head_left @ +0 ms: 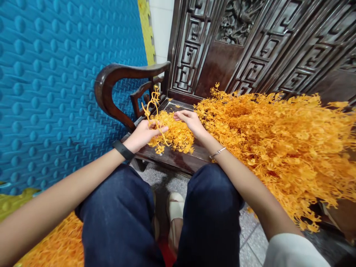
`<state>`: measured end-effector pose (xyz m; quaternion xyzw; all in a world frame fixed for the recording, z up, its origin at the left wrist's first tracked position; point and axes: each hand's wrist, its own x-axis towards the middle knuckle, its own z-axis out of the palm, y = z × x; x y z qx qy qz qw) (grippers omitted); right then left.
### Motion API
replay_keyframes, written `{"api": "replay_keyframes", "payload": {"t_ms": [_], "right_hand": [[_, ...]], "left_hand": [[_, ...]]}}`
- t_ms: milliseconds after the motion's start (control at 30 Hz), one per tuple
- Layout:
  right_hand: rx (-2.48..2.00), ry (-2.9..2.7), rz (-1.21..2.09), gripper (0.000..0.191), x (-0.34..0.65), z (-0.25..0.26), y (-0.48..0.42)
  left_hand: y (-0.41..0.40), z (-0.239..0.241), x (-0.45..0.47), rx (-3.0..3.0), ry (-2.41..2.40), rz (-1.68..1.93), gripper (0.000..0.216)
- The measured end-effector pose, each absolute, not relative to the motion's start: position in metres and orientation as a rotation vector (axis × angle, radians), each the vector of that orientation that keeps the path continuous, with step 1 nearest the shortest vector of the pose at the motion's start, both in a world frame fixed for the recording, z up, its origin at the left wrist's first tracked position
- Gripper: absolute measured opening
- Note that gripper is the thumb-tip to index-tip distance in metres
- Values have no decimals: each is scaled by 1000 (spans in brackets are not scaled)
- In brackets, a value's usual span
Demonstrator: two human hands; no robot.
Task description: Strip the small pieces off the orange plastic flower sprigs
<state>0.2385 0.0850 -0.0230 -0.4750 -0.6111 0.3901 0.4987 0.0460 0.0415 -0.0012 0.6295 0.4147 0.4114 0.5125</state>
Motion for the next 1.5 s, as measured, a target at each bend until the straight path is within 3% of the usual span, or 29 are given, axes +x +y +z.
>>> {"api": "replay_keyframes", "payload": {"t_ms": [100, 333, 567, 800, 1200, 1500], "right_hand": [[-1087, -1545, 1125, 31, 233, -13, 62], [-921, -1682, 1383, 18, 219, -8, 39], [-983, -1787, 1200, 18, 229, -5, 39], [-1184, -1731, 707, 20, 225, 1, 36], [-1305, -1097, 922, 22, 205, 13, 55], [-1406, -965, 850, 18, 204, -3, 97]], "left_hand": [[41, -2, 40, 1576, 989, 933, 20], [34, 0, 34, 1679, 844, 760, 22], [35, 1, 35, 1665, 928, 747, 26], [35, 4, 39, 1497, 919, 789, 26], [49, 3, 58, 1132, 840, 958, 15], [59, 0, 76, 874, 841, 990, 3]]}}
